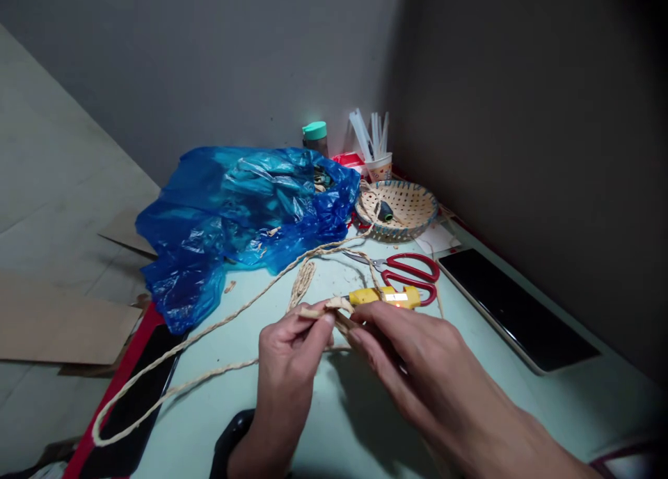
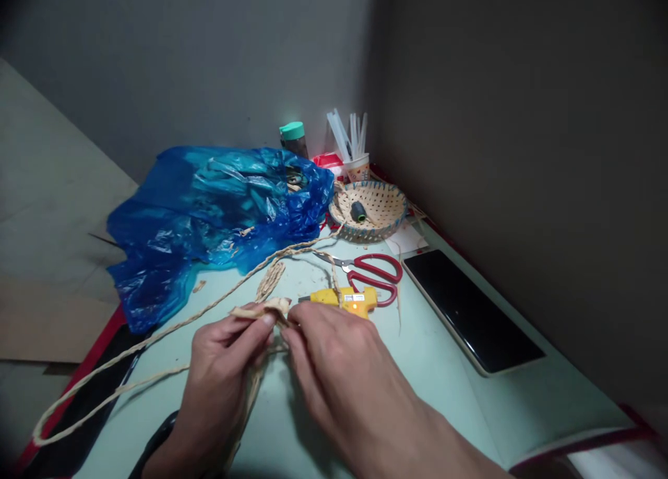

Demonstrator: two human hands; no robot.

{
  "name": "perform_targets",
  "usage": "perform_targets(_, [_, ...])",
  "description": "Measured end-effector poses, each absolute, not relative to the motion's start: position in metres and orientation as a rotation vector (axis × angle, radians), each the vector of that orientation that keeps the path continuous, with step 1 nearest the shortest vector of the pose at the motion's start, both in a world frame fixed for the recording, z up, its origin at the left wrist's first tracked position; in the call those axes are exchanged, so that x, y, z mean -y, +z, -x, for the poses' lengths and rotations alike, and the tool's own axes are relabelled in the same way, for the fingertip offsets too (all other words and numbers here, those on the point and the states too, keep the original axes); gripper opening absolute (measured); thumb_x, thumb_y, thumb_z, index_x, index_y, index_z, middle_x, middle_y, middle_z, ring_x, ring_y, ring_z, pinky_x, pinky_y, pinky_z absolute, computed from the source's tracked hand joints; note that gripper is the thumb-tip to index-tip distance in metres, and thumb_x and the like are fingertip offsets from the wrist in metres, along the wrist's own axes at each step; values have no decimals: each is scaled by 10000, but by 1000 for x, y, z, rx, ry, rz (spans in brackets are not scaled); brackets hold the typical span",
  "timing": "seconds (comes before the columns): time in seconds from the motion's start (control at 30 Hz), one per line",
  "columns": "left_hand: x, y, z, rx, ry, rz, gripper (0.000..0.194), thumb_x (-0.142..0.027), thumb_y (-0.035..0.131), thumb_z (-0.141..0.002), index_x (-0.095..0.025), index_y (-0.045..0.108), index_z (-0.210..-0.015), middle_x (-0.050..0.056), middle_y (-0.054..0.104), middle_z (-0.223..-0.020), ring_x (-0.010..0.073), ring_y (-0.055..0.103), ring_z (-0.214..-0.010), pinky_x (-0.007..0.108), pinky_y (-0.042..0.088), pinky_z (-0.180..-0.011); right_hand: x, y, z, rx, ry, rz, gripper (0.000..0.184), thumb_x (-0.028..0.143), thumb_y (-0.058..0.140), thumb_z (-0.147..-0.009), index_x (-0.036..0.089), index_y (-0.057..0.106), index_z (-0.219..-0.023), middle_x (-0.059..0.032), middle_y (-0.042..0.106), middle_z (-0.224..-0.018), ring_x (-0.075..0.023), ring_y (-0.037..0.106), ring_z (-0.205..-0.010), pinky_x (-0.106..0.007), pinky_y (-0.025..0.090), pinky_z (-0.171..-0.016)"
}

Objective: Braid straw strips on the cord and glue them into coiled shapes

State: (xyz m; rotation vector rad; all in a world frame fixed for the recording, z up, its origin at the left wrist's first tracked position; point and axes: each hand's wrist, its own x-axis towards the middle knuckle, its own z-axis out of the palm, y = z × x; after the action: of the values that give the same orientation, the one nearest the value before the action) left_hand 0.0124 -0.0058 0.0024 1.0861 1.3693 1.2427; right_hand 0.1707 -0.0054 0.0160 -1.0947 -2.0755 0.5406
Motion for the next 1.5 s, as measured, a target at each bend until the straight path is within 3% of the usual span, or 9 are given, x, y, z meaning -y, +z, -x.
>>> perform_targets(0.2, [3, -3, -17, -1208, 1201, -872, 350, -297, 681, -826, -145, 564, -533, -55, 381, -478, 61, 283, -463, 204, 227, -443, 25, -5, -154, 2018, 382, 1059, 246, 75, 432, -945, 144, 533, -1158, -63, 703, -892, -182, 678, -754, -281, 512, -669])
perform_targets(0.5, [5, 4, -21, -1078, 1096, -713, 248, -358, 754, -782, -117, 704, -814, -29, 530, -622, 25, 266, -459, 149, 164, -394, 34, -17, -148, 2220, 14, 1035, 372, 10, 334, -905, -35, 545, -1208, -183, 727, -865, -267, 708, -740, -361, 592, -609])
perform_targets(0.57, [4, 4, -20, -1136, 1103, -726, 263, -375, 732, -800, -125, 662, -760, -34, 520, -627, 26, 296, -474, 140, 174, -408, 41, -6, -157, 2271, 106, 980, 345, 70, 340, -959, 16, 550, -1228, -183, 739, -988, -259, 725, -839, -336, 607, -697])
perform_targets(0.7, [3, 4, -15, -1170, 1077, -767, 301, -414, 690, -828, -142, 620, -722, -62, 432, -572, 44, 340, -493, 149, 227, -448, 47, 21, -186, 2026, 304, 1062, 262, 211, 507, -991, 210, 542, -1251, -39, 752, -996, -165, 720, -812, -216, 570, -781])
perform_targets(0.8, [6, 3, -14, -1149, 993, -838, 305, -419, 677, -834, -143, 617, -718, -62, 425, -560, 60, 336, -499, 177, 243, -472, 34, 34, -198, 2011, 279, 1087, 273, 245, 579, -959, 207, 582, -1230, -67, 722, -1053, -219, 687, -904, -302, 535, -815])
perform_targets(0.93, [12, 7, -14, -1102, 834, -965, 272, -403, 666, -844, -150, 609, -761, -51, 449, -627, 90, 369, -572, 215, 290, -541, 4, 32, -192, 1971, 788, 994, 81, 218, 596, -957, 191, 670, -979, -13, 708, -887, -147, 654, -818, -232, 481, -731])
perform_targets(1.13, [10, 21, -4, -1114, 580, -1498, 323, -404, 463, -959, -186, 582, -752, -51, 413, -660, 122, 378, -637, 253, 284, -588, -17, 21, -177, 1453, 1576, 814, 231, 323, 628, -926, 168, 594, -758, 33, 582, -666, -97, 571, -596, -212, 425, -590])
perform_targets(1.3, [2, 26, -1, -1103, 527, -1409, 285, -350, 498, -924, -178, 586, -715, -54, 394, -626, 123, 341, -600, 263, 259, -562, -27, 17, -171, 1311, 1808, 748, 239, 363, 639, -906, 167, 583, -780, 45, 530, -646, -78, 527, -523, -190, 361, -489])
perform_targets(1.5, [-3, 20, -6, -1025, 538, -1121, 368, -450, 552, -887, -159, 570, -663, -60, 357, -575, 104, 247, -544, 264, 169, -509, -43, 12, -181, 1466, 2108, 631, 207, 266, 687, -861, 190, 648, -1050, 53, 497, -698, -144, 634, -659, -266, 480, -649])
